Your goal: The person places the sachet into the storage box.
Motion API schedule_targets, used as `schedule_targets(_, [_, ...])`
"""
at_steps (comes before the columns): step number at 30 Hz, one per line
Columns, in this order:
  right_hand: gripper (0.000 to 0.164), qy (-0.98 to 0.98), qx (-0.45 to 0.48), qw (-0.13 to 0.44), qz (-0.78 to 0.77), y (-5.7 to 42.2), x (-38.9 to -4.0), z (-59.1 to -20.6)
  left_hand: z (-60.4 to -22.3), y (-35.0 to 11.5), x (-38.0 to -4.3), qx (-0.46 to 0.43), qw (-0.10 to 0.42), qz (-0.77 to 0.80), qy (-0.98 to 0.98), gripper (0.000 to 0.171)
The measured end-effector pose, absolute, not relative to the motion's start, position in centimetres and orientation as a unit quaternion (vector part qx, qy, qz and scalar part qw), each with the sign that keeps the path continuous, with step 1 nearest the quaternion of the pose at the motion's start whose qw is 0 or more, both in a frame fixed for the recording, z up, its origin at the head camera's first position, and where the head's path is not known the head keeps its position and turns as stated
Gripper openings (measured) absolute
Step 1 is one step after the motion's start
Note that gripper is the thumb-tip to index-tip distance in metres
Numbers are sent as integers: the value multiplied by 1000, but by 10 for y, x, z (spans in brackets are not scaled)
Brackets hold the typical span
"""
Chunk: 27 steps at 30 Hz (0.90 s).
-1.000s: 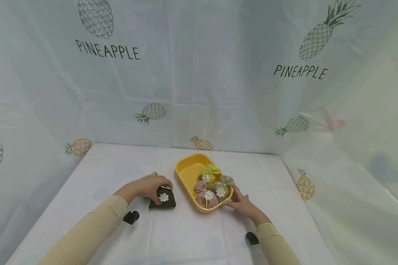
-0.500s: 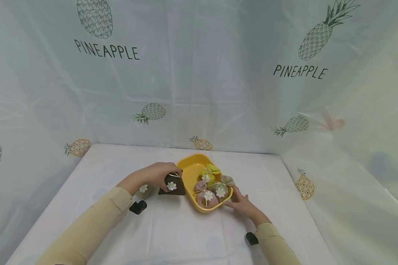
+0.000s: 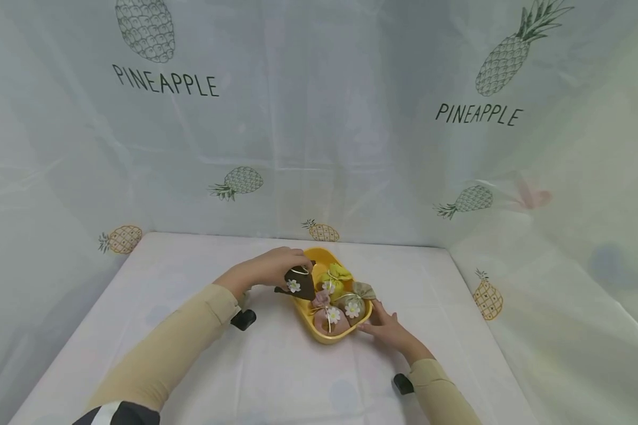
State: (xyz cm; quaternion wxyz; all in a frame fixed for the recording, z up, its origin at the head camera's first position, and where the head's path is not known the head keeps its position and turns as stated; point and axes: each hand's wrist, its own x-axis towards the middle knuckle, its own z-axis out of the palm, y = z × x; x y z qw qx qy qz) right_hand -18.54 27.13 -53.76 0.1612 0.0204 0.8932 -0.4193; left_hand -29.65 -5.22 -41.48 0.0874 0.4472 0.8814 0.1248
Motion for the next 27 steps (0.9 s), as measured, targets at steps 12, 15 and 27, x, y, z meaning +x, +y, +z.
schedule_targets(12, [104,890,32,160,-427,272,-185,-537,-426,-23,-312,464,118,104,872,62])
schedule_targets(15, [104,891,32,160,-424,271,-185,-537,-429,-20,-316,465,119,106,871,63])
schedule_targets(27, [103,893,24,158,-420,272,-186,-540,-436,-4,-320,502,151,82,848,61])
